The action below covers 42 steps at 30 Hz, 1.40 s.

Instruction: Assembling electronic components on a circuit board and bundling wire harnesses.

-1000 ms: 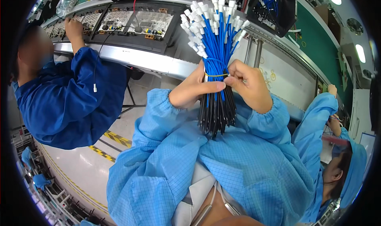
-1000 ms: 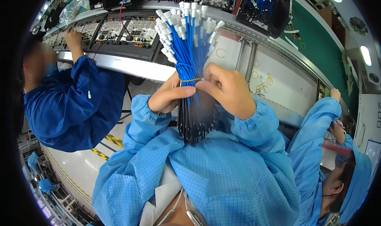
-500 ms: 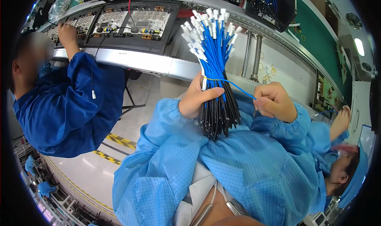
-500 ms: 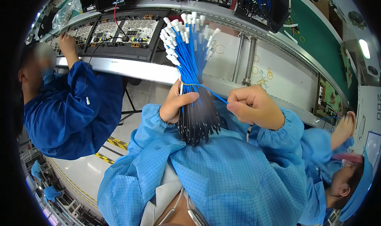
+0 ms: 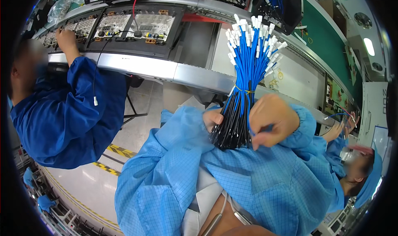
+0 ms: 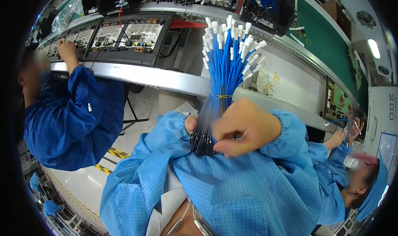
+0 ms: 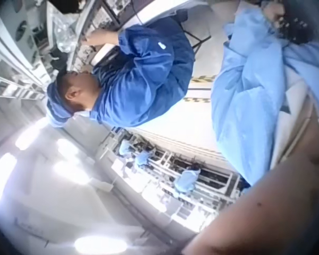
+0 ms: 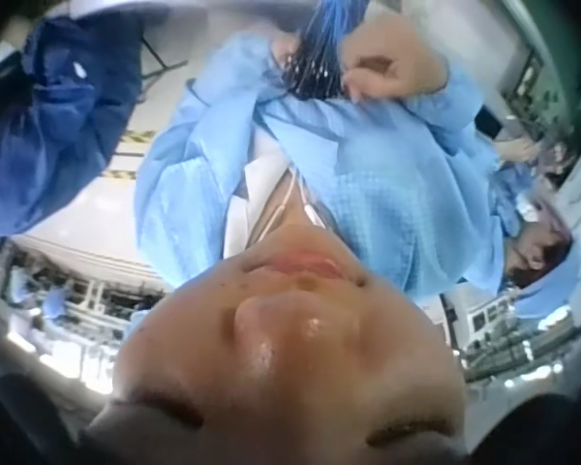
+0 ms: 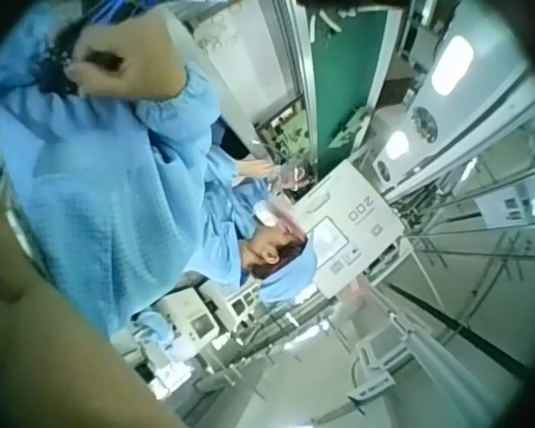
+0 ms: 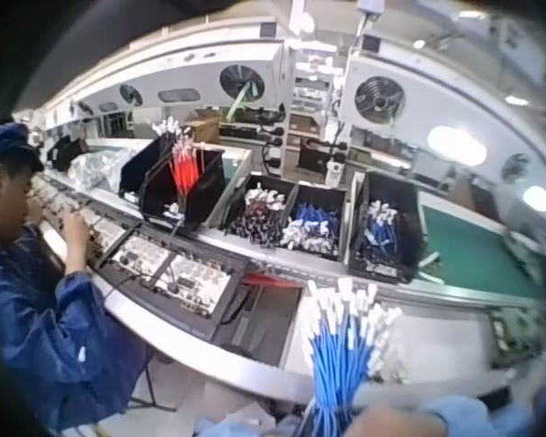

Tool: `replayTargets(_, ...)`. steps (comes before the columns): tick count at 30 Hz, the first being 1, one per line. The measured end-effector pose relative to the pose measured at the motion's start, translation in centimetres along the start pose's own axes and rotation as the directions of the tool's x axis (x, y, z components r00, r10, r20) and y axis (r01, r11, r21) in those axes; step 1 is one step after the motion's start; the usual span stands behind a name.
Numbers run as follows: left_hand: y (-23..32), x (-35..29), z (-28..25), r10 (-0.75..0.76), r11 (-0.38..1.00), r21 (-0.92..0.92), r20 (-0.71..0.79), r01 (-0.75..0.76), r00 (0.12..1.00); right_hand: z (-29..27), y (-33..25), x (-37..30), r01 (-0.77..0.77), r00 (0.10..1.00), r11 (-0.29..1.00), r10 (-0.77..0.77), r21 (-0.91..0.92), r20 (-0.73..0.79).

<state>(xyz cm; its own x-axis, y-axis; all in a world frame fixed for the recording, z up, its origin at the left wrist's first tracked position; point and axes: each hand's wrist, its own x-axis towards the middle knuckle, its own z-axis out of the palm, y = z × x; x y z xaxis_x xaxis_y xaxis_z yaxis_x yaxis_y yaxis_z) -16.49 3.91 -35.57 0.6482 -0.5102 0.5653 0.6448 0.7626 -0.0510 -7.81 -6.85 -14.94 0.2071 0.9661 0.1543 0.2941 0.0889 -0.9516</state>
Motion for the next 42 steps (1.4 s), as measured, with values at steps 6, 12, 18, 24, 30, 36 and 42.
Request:
replayTargets(6, 3.2, 4.8, 9.5, -0.146, 0.97, 0.112, -0.442, 0.215, 0.885, 2.1, 0.7, -1.8, 0.036, 0.998, 0.85, -0.056, -0.525, -0.021)
replayTargets(12, 3.0, 4.3, 8.6, -0.127, 0.903, 0.248, -0.627, 0.351, 0.768, 1.6, 0.4, -1.8, -0.069, 0.992, 0.895, 0.013, -0.441, -0.129)
replayTargets(18, 2.8, 4.8, 8.8, -0.012, 0.911, 0.32, -0.61, 0.26, 0.793, -1.1, -1.4, -4.3, -0.159, 0.869, 0.901, 0.322, 0.404, -0.375)
replayTargets(24, 2.7, 4.4, 8.5, 0.046, 0.925, 0.323, -0.616, 0.199, 0.786, -2.0, -1.6, -4.3, -0.078, 0.877, 0.909, 0.258, 0.408, -0.406)
replayTargets(30, 3.1, 4.0, 8.6, 0.037, 0.912, 0.346, -0.608, 0.222, 0.793, -2.6, -1.6, -4.3, 0.049, 0.782, 0.847, 0.298, 0.53, -0.548)
replayTargets(36, 3.3, 3.5, 8.6, -0.021, 0.864, 0.415, -0.534, 0.284, 0.845, -3.3, -2.3, -4.1, 0.184, 0.805, 0.806, 0.205, 0.563, -0.557)
replayTargets(42, 3.0, 2.6, 7.3, -0.001, 0.872, 0.441, -0.431, 0.212, 0.902, -4.1, -3.6, -4.4, 0.327, 0.834, 0.738, 0.068, 0.59, -0.548)
